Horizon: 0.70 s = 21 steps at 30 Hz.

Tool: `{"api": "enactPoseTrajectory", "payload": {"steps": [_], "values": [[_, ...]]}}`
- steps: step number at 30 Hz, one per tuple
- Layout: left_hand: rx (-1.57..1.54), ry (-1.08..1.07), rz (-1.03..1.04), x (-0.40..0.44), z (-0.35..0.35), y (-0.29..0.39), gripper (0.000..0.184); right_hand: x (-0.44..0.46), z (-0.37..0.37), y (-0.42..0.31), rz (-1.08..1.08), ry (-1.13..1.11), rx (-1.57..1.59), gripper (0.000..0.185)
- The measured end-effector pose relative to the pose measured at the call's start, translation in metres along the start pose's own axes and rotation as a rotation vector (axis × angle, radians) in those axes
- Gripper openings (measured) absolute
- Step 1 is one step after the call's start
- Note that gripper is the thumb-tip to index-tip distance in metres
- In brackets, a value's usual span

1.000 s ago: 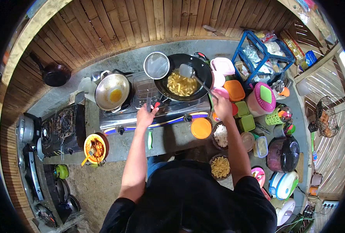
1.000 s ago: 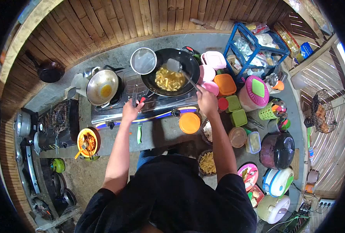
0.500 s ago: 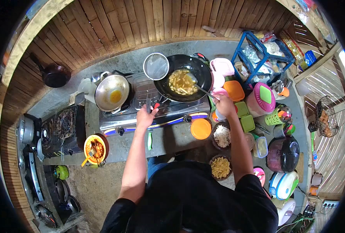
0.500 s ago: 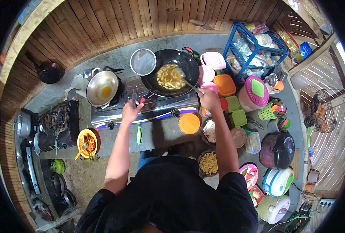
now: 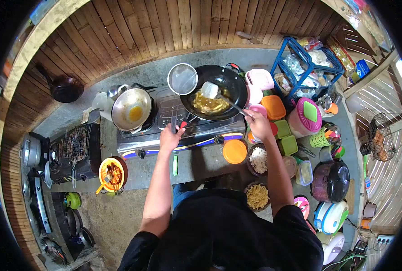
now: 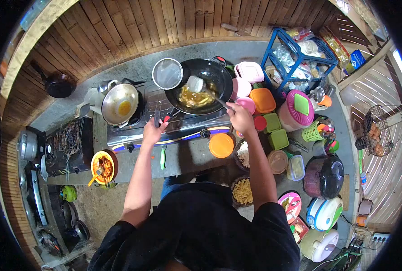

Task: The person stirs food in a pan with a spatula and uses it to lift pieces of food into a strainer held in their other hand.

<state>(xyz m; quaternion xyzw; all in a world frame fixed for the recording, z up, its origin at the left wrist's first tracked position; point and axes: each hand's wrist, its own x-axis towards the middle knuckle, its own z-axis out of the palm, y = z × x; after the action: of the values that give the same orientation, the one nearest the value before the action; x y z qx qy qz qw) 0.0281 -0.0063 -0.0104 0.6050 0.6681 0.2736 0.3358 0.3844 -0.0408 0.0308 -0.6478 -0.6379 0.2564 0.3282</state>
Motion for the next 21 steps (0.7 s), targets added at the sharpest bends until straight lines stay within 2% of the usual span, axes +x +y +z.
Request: {"api": "enactPoseTrajectory", "payload": {"steps": [2, 3, 5, 7, 10, 12, 16, 19, 20, 21], "values": [[0.005, -0.005, -0.002, -0.002, -0.002, 0.004, 0.030, 0.003, -0.003, -0.005, -0.082, 0.193, -0.292, 0.031], [0.007, -0.009, -0.004, -0.002, -0.002, 0.005, 0.030, 0.005, -0.005, -0.010, -0.081, 0.194, -0.291, 0.031], [-0.004, -0.011, -0.010, -0.003, -0.002, 0.006, 0.030, 0.009, -0.008, -0.019, 0.086, 0.226, -0.410, 0.028], [-0.017, -0.011, -0.015, -0.004, -0.003, 0.007, 0.029, 0.015, -0.006, -0.015, 0.042, 0.271, -0.454, 0.027], [-0.006, -0.009, -0.024, -0.004, -0.002, 0.008, 0.029, 0.025, -0.004, -0.006, 0.093, 0.252, -0.509, 0.027], [0.002, -0.014, -0.030, -0.003, -0.001, 0.007, 0.029, 0.034, 0.004, 0.006, 0.042, 0.168, -0.407, 0.029], [-0.006, 0.012, 0.008, -0.003, 0.001, 0.004, 0.031, 0.047, 0.023, 0.025, 0.070, 0.080, -0.224, 0.029], [-0.001, 0.012, 0.005, -0.003, 0.002, 0.003, 0.030, 0.039, 0.029, 0.008, 0.205, -0.034, 0.115, 0.029], [-0.012, 0.017, 0.015, -0.003, 0.003, 0.002, 0.030, 0.033, 0.030, -0.002, 0.308, -0.051, 0.197, 0.029], [-0.022, 0.022, 0.026, -0.002, 0.003, 0.001, 0.030, 0.027, 0.034, -0.003, 0.295, -0.043, 0.182, 0.028]]}}
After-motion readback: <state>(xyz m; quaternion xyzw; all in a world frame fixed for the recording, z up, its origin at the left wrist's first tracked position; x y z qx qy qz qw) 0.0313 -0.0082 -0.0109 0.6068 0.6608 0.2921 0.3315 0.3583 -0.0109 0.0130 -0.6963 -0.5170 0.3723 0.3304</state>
